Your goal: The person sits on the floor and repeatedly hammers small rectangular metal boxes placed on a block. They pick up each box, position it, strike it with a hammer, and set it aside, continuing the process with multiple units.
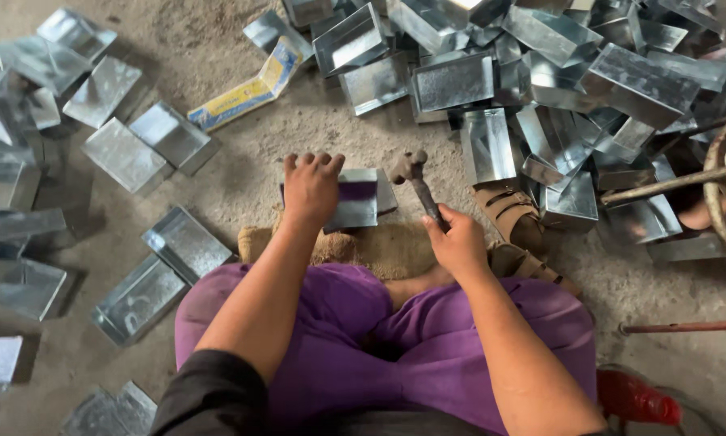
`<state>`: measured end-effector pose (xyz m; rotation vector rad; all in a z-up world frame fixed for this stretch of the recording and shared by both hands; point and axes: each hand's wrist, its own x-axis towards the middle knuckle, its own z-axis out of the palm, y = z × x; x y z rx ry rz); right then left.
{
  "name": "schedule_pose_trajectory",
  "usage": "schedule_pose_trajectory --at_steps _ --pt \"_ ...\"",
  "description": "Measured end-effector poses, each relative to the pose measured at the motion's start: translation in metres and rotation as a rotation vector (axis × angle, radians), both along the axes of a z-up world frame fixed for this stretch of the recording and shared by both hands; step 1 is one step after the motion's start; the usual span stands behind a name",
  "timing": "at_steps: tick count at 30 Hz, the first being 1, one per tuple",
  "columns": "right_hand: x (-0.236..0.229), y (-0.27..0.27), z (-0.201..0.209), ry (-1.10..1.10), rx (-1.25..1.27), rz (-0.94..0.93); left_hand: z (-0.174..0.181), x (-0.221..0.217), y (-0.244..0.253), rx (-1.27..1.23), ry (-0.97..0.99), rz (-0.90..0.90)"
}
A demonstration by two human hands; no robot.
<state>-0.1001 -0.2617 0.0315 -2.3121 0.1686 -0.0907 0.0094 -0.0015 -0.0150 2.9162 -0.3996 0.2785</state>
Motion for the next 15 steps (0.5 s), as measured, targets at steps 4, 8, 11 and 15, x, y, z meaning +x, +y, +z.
schedule_pose_trajectory --at_steps 4,8,11,15 --pt "0.008 0.008 0.009 -0.051 0.071 0.022 0.011 0.002 0.007 -0.014 0.314 0.052" --pt "-0.001 0.007 0.019 -0.249 0.088 0.061 0.024 -0.005 0.013 0.030 0.509 0.007" --pt "-0.009 0.000 0.026 -0.334 0.134 0.056 0.026 -0.008 0.015 0.196 0.549 -0.059" --pt "-0.008 -0.008 0.025 -0.394 0.058 0.114 0.024 -0.007 0.015 0.236 0.497 -0.087"
